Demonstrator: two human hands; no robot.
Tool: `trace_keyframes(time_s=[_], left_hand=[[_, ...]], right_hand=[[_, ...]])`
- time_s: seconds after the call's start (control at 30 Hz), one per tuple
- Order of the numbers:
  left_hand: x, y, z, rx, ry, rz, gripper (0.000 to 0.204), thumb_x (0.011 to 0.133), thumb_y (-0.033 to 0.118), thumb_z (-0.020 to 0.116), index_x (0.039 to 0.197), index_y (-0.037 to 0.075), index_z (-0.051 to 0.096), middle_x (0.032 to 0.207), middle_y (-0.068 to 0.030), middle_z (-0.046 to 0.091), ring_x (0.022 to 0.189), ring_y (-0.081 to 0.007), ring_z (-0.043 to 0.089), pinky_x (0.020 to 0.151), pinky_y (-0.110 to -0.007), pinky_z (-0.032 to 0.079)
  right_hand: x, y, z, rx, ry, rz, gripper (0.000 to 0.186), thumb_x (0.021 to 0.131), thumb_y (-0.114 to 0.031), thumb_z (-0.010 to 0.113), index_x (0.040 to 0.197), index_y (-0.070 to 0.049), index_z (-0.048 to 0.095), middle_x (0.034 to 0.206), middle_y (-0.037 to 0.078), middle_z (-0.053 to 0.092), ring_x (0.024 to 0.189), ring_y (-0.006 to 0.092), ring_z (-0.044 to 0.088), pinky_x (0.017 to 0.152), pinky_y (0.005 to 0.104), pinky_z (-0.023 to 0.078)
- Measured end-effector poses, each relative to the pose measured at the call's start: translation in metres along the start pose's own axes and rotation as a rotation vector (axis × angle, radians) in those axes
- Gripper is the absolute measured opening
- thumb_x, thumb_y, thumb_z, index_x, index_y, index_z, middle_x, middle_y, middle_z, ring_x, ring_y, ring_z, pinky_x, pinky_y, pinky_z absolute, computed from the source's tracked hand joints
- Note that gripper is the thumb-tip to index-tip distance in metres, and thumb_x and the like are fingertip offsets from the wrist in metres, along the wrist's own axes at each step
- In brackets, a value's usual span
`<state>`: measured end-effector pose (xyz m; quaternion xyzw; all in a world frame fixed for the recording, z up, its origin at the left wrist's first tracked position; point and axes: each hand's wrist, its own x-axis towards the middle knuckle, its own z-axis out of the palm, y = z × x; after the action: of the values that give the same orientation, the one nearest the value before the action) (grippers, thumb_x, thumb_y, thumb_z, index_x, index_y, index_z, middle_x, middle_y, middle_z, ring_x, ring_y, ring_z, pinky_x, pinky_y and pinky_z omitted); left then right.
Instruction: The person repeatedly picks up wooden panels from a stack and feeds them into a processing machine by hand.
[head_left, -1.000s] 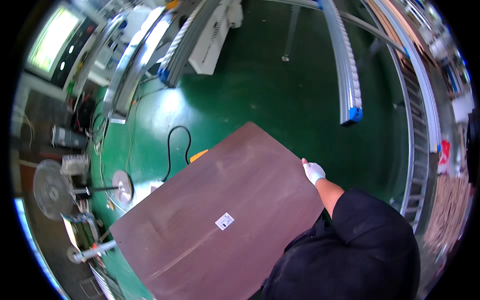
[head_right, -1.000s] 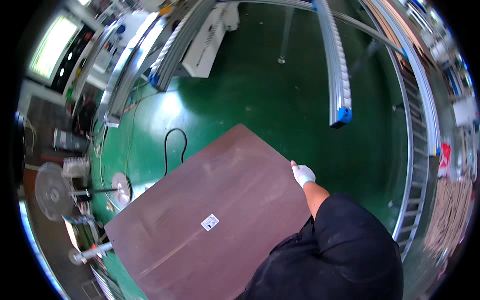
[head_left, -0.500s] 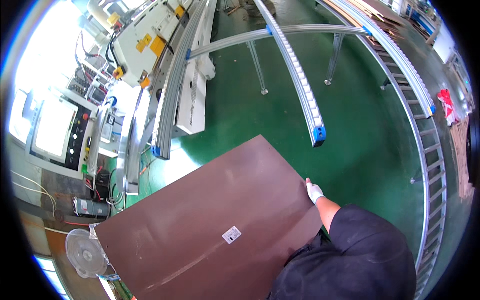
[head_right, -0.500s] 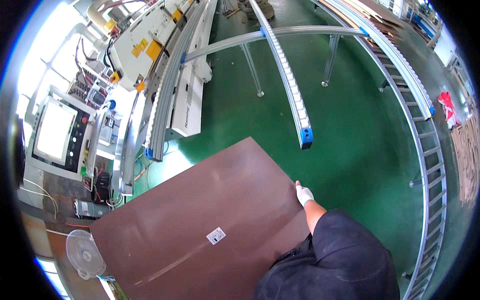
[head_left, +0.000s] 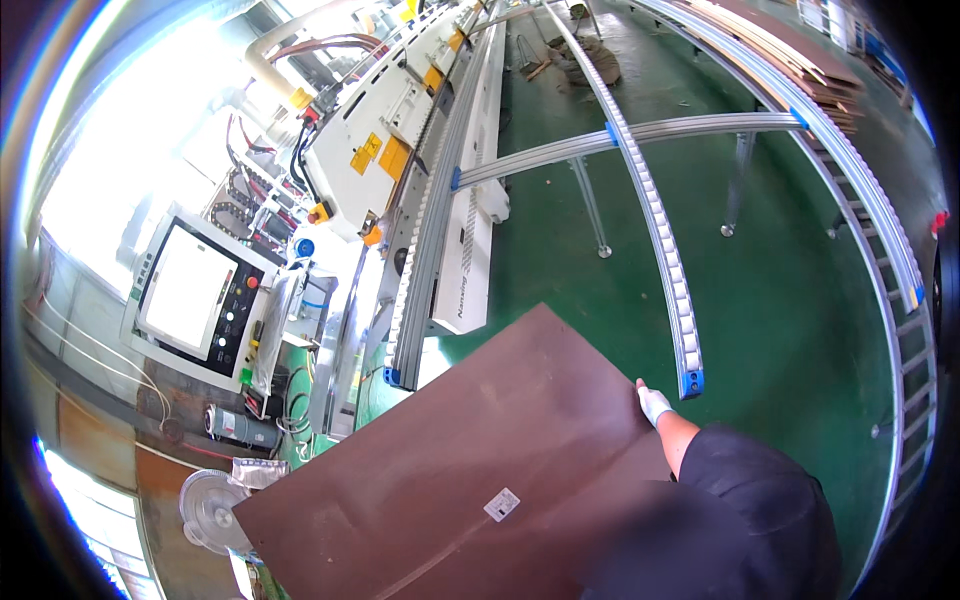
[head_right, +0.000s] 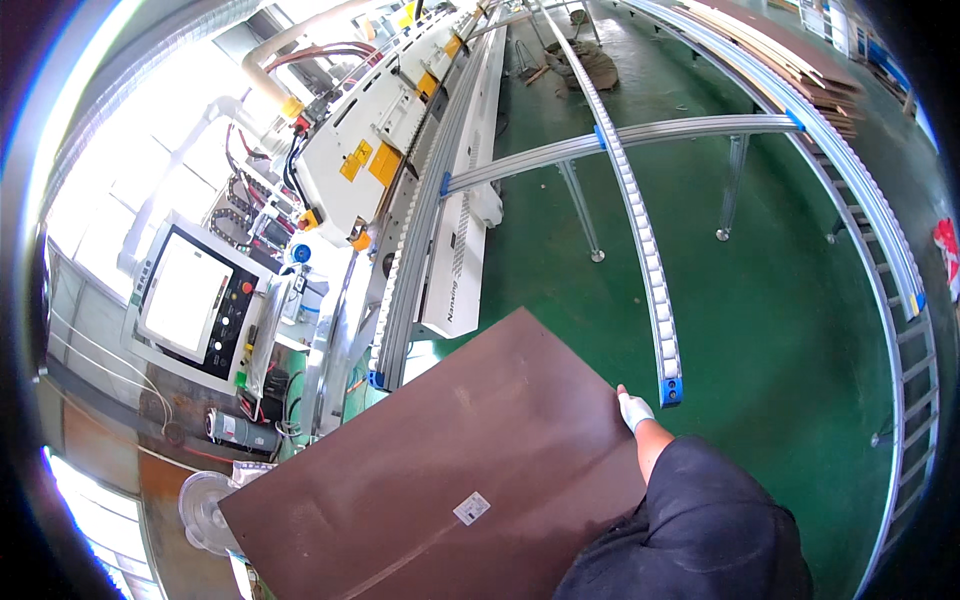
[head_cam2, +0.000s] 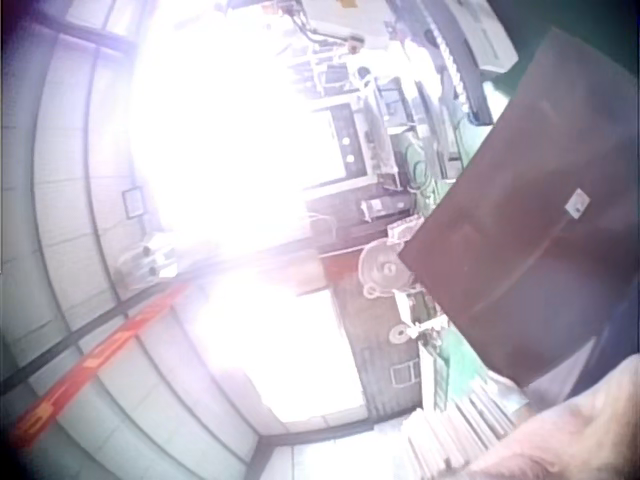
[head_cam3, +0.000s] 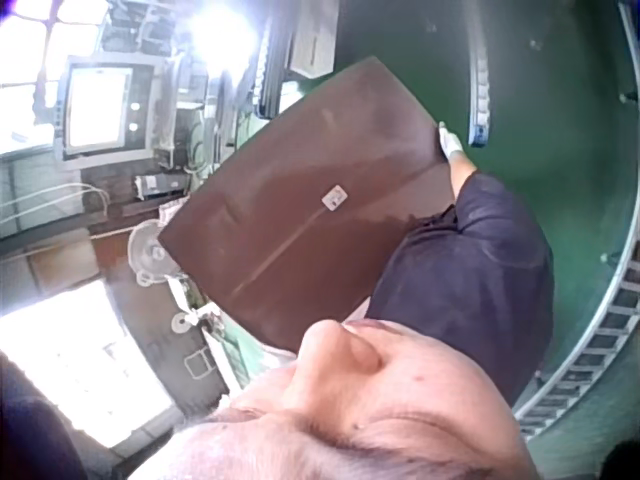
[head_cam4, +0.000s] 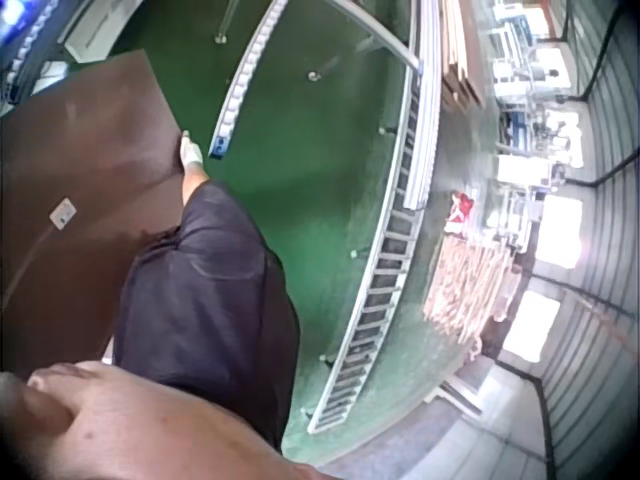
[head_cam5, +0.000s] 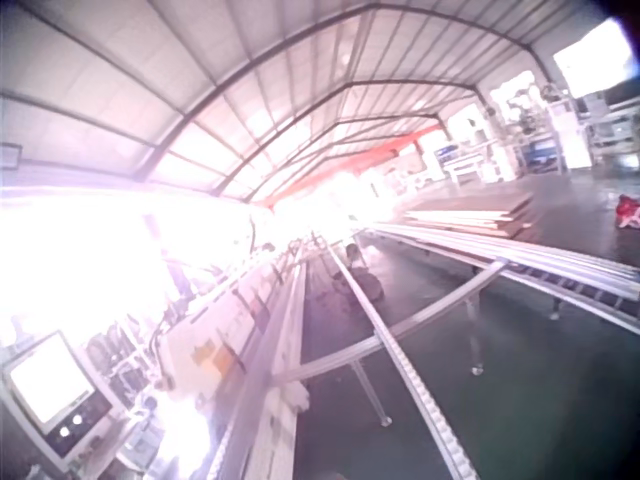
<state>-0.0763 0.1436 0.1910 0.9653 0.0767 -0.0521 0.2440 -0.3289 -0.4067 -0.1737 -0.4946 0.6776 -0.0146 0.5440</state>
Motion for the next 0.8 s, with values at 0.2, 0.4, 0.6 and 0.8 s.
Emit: trace_keyframes(time_s=[0.2,0.4,0.6,0.8], left_hand=[[0.013,0.01,0.001,-0.027,0.015,-0.012,0.064,0.103,0.046,0.034,0.132,-0.009,0.049,0.135,-0.0231,0.054,0.118,-0.0277,0.054,0.101,-0.037,0.041],[0.047,-0.024,0.0,-0.106,0.104,-0.025,0.065,0.103,0.048,0.034,0.131,-0.009,0.051,0.135,-0.0236,0.054,0.117,-0.0281,0.055,0.1,-0.037,0.042],[0.159,-0.004,0.035,0.037,0.202,0.271,0.063,0.104,0.044,0.031,0.118,-0.009,0.062,0.117,-0.0252,0.064,0.104,-0.0362,0.06,0.093,-0.042,0.045],[0.232,0.073,0.037,0.086,-0.122,0.126,0.061,0.103,0.047,0.031,0.126,-0.003,0.058,0.122,-0.0251,0.059,0.107,-0.0378,0.057,0.096,-0.042,0.043]], right_hand=[[0.028,-0.024,-0.006,0.059,0.053,-0.062,0.088,0.094,-0.068,0.024,0.127,0.007,0.056,0.13,0.031,0.054,0.13,0.0431,0.044,0.108,0.0437,0.035],[0.007,-0.083,-0.046,0.154,0.101,-0.04,0.092,0.092,-0.071,0.028,0.134,0.008,0.048,0.14,0.029,0.046,0.136,0.0409,0.038,0.11,0.0434,0.031],[0.025,-0.062,-0.064,0.201,0.197,-0.021,0.092,0.091,-0.073,0.029,0.131,0.007,0.052,0.134,0.027,0.053,0.129,0.0408,0.046,0.105,0.0449,0.037],[-0.008,-0.052,-0.054,0.444,0.213,0.032,0.09,0.092,-0.071,0.033,0.14,0.004,0.041,0.145,0.023,0.041,0.136,0.0352,0.038,0.111,0.0437,0.03]])
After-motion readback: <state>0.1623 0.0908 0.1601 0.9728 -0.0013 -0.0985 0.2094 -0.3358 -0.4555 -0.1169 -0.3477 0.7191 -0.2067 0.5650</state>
